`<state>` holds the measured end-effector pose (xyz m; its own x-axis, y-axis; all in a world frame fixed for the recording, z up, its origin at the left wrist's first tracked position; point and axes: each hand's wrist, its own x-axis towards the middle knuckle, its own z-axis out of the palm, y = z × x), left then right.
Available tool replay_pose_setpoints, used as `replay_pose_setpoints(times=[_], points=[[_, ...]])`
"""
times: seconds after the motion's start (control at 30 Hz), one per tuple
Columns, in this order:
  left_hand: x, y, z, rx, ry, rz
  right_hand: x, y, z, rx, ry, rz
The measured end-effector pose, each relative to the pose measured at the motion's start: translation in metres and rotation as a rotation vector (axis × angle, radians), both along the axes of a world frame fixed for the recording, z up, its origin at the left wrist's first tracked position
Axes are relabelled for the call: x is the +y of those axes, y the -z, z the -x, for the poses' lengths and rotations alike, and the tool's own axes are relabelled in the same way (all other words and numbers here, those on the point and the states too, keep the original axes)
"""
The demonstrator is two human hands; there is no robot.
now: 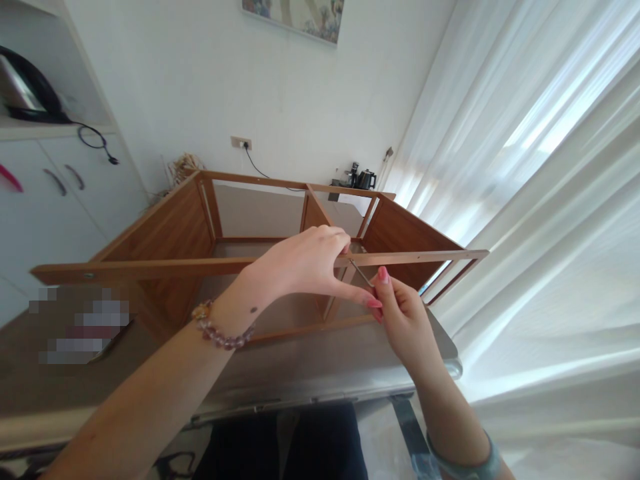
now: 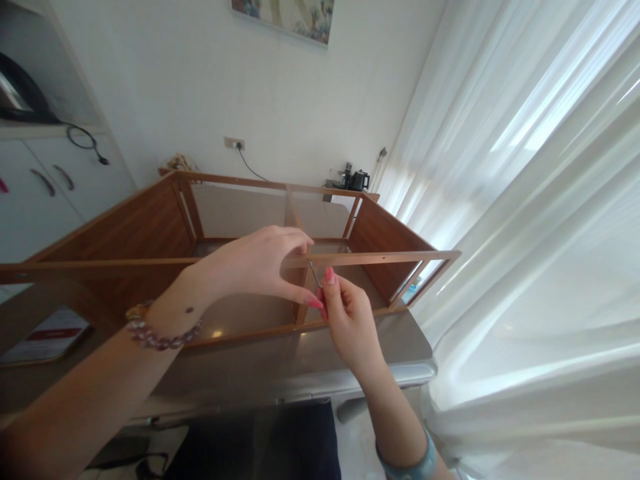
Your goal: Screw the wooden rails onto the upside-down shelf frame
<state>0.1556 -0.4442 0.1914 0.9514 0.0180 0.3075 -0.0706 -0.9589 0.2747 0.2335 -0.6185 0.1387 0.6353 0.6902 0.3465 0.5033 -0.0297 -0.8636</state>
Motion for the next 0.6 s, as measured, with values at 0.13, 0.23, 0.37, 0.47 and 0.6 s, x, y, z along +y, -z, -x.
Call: replay_pose_setpoints(times=[0.13, 0.23, 0.37, 0.47, 0.6], points=[[0.0, 0.001, 0.0, 0.008, 0.004, 0.003, 0.005, 0.012, 0.004, 0.384, -0.21, -0.16], [0.0, 0.001, -0.001, -0.002, 0.01, -0.004, 0.016, 0.021, 0.016, 0.644, -0.317, -0.321], [-0.001, 0.002, -0.002, -0.009, -0.005, 0.027, 0.035, 0.028, 0.036, 0.796, -0.294, -0.52], [0.0, 0.002, -0.003, -0.001, -0.018, 0.053, 0.043, 0.032, 0.042, 0.763, -0.25, -0.577], [0.0, 0.002, -0.003, -0.006, -0.02, 0.036, 0.04, 0.04, 0.036, 0.617, -0.203, -0.512]])
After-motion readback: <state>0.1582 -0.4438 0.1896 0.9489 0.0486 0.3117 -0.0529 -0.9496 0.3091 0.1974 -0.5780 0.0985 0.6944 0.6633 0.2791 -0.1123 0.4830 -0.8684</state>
